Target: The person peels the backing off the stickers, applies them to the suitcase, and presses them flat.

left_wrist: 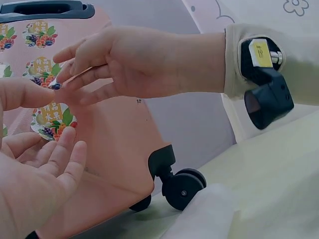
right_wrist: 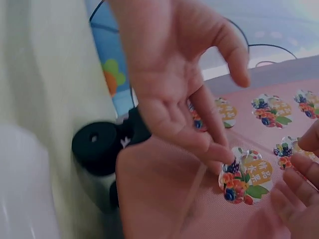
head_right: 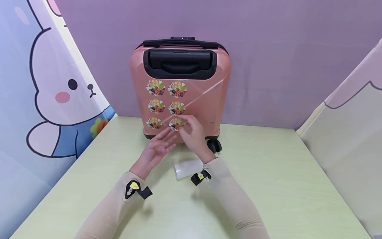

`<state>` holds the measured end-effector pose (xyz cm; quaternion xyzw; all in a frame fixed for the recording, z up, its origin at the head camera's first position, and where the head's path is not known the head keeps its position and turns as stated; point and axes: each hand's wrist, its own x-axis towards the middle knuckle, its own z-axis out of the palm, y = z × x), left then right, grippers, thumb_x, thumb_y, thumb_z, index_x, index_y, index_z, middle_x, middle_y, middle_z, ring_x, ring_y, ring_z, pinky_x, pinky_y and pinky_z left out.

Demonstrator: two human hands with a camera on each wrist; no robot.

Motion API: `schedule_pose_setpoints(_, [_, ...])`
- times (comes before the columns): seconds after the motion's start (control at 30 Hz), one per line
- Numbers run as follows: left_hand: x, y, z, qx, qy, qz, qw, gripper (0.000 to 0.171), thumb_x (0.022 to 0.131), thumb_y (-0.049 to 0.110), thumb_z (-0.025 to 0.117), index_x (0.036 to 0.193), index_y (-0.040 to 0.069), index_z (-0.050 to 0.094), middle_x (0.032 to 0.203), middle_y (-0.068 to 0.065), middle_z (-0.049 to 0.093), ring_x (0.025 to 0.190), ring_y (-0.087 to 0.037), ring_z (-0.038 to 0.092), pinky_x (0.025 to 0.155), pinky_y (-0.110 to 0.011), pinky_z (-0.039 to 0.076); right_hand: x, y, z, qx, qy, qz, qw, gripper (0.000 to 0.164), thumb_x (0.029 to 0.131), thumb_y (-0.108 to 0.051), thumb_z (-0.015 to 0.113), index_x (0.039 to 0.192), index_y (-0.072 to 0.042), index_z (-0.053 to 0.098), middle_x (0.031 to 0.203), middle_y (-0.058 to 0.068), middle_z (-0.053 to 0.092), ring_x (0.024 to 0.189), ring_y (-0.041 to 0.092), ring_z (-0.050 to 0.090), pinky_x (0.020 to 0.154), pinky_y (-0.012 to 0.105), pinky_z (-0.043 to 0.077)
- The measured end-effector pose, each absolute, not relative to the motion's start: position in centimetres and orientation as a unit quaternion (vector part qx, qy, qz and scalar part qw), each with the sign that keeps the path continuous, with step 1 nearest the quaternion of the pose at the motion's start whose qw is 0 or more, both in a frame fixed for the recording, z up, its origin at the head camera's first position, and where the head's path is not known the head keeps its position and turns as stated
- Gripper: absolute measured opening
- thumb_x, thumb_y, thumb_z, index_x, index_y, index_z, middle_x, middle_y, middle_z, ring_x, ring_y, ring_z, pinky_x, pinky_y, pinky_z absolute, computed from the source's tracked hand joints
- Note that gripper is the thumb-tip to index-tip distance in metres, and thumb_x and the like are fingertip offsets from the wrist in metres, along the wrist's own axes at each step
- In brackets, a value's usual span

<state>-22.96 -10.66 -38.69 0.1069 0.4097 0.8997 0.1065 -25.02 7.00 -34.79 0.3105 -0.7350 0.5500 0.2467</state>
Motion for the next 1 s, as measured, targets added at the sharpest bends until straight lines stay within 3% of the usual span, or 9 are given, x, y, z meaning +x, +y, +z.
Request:
schedule_pose_setpoints(0.17, [-22.9, -10.9, -38.7, 0.114, 0.414, 0.897, 0.105, 0.065, 0.091, -0.016, 0.037, 0.154, -0.002, 0.027, 0.156, -0.018, 0.035, 0.113, -0.02, 0.06, 0.096, -0.036, 0.05, -24.9, 6.7, -34.7, 0.28, -0.699, 0.633, 0.18, 0.037, 0.089, 0.012, 0.056, 0.126, 0.008, 0.056, 0.125, 0.026, 0.06, 0.118, 0.039, 0.056, 0.102, 0.049, 0.045])
schedule_pose_setpoints(0.37, [-22.9, -11.5, -39.3, 0.113, 0.418, 0.896, 0.103, 0.066, 0.092, -0.015, 0.035, 0.155, 0.001, 0.024, 0.158, -0.02, 0.028, 0.115, -0.021, 0.059, 0.109, -0.046, 0.038, -25.1, 6.5, -35.4, 0.252, -0.69, 0.662, 0.147, 0.037, 0.09, 0.011, 0.056, 0.126, 0.009, 0.055, 0.125, 0.027, 0.06, 0.116, 0.04, 0.057, 0.102, 0.044, 0.045])
schedule_pose_setpoints(0.5, [-22.9, -12.2, -39.7, 0.082, 0.412, 0.902, 0.102, 0.064, 0.095, -0.014, 0.034, 0.156, 0.003, 0.024, 0.159, -0.019, 0.028, 0.112, -0.02, 0.06, 0.11, -0.046, 0.037, -25.3, 6.6, -35.9, 0.244, -0.682, 0.676, 0.135, 0.035, 0.09, 0.011, 0.054, 0.126, 0.009, 0.055, 0.125, 0.027, 0.06, 0.118, 0.039, 0.057, 0.099, 0.036, 0.048])
schedule_pose_setpoints(0.63, [-23.0, -12.4, -39.7, 0.075, 0.42, 0.899, 0.1, 0.059, 0.097, -0.01, 0.034, 0.154, 0.001, 0.027, 0.153, -0.015, 0.04, 0.111, -0.019, 0.06, 0.105, -0.041, 0.042, -25.5, 6.7, -36.2, 0.244, -0.661, 0.697, 0.133, 0.035, 0.09, 0.013, 0.051, 0.124, 0.011, 0.054, 0.124, 0.03, 0.059, 0.118, 0.04, 0.057, 0.096, 0.031, 0.049])
schedule_pose_setpoints(0.8, [-23.3, -11.9, -39.3, 0.076, 0.414, 0.903, 0.089, 0.047, 0.095, -0.009, 0.036, 0.14, 0.001, 0.047, 0.126, -0.006, 0.062, 0.109, -0.021, 0.062, 0.097, -0.038, 0.047, -25.6, 6.5, -36.4, 0.246, -0.651, 0.705, 0.136, 0.032, 0.091, 0.01, 0.051, 0.122, 0.013, 0.054, 0.122, 0.031, 0.06, 0.115, 0.038, 0.058, 0.097, 0.03, 0.048])
schedule_pose_setpoints(0.87, [-23.6, -11.6, -39.1, 0.073, 0.416, 0.902, 0.088, 0.043, 0.095, -0.009, 0.037, 0.134, 0.001, 0.052, 0.12, -0.005, 0.064, 0.109, -0.021, 0.062, 0.095, -0.037, 0.048, -25.6, 6.3, -36.4, 0.243, -0.653, 0.704, 0.135, 0.03, 0.092, 0.008, 0.051, 0.121, 0.012, 0.054, 0.121, 0.03, 0.061, 0.114, 0.036, 0.059, 0.098, 0.031, 0.048])
schedule_pose_setpoints(1.0, [-24.0, -11.1, -39.0, 0.068, 0.432, 0.895, 0.087, 0.046, 0.094, -0.009, 0.038, 0.138, -0.005, 0.048, 0.118, -0.005, 0.066, 0.109, -0.019, 0.063, 0.094, -0.036, 0.049, -25.6, 6.0, -36.5, 0.239, -0.654, 0.706, 0.13, 0.027, 0.093, 0.008, 0.05, 0.119, 0.013, 0.054, 0.12, 0.029, 0.061, 0.115, 0.037, 0.059, 0.1, 0.034, 0.047])
